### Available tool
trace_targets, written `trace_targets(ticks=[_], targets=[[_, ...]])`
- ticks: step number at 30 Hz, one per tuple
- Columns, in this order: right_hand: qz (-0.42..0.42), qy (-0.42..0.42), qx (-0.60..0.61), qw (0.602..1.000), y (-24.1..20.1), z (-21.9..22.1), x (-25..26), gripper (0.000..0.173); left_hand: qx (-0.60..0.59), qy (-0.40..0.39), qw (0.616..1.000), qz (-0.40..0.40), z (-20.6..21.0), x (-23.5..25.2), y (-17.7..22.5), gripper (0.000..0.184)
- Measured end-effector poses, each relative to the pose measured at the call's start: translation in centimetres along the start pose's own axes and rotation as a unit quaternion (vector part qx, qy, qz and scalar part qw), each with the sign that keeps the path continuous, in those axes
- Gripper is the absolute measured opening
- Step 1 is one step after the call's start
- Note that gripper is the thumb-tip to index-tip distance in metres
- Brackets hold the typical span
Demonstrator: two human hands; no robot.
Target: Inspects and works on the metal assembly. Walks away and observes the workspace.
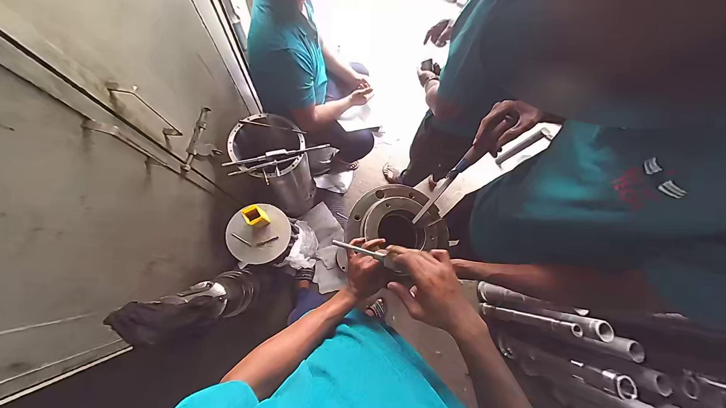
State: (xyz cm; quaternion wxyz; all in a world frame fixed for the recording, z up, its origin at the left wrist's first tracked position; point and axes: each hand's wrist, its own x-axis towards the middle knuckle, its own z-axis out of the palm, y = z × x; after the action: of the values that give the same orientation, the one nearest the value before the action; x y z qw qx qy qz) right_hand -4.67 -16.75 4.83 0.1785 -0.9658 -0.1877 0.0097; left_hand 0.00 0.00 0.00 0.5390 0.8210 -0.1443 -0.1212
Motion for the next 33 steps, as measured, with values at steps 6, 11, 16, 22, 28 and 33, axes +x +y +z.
trace_targets(ticks=[6, 11, 16, 22, 28, 33], targets=[[0.035, -0.086, -0.011, 0.996, 1.0, 2.7, 3.0, 0.056, 0.037, -0.002, 0.999, -0.023, 0.1, 0.2, 0.4, 0.021], [-0.109, -0.044, -0.055, 0.992, 2.3, 2.4, 3.7, 0.024, 0.017, 0.014, 0.999, -0.041, 0.0, 0.3, 0.0, 0.018], [-0.19, 0.027, -0.039, 0.981, 2.8, 3.3, 2.4, 0.019, 0.075, 0.079, 0.99, 0.094, 2.0, -0.2, -3.4, 0.012], [-0.101, 0.143, 0.055, 0.983, 2.5, 3.5, 1.9, 0.014, 0.076, 0.21, 0.936, 0.272, 7.2, 0.9, -10.6, 0.014], [0.219, -0.006, 0.069, 0.973, -0.5, 2.4, 2.4, 0.066, 0.085, 0.169, 0.948, 0.257, 6.4, 0.6, -9.8, 0.021], [0.045, -0.107, 0.08, 0.99, 1.8, 0.3, 3.5, 0.045, 0.104, 0.174, 0.947, 0.25, 6.9, 1.4, -9.7, 0.012]])
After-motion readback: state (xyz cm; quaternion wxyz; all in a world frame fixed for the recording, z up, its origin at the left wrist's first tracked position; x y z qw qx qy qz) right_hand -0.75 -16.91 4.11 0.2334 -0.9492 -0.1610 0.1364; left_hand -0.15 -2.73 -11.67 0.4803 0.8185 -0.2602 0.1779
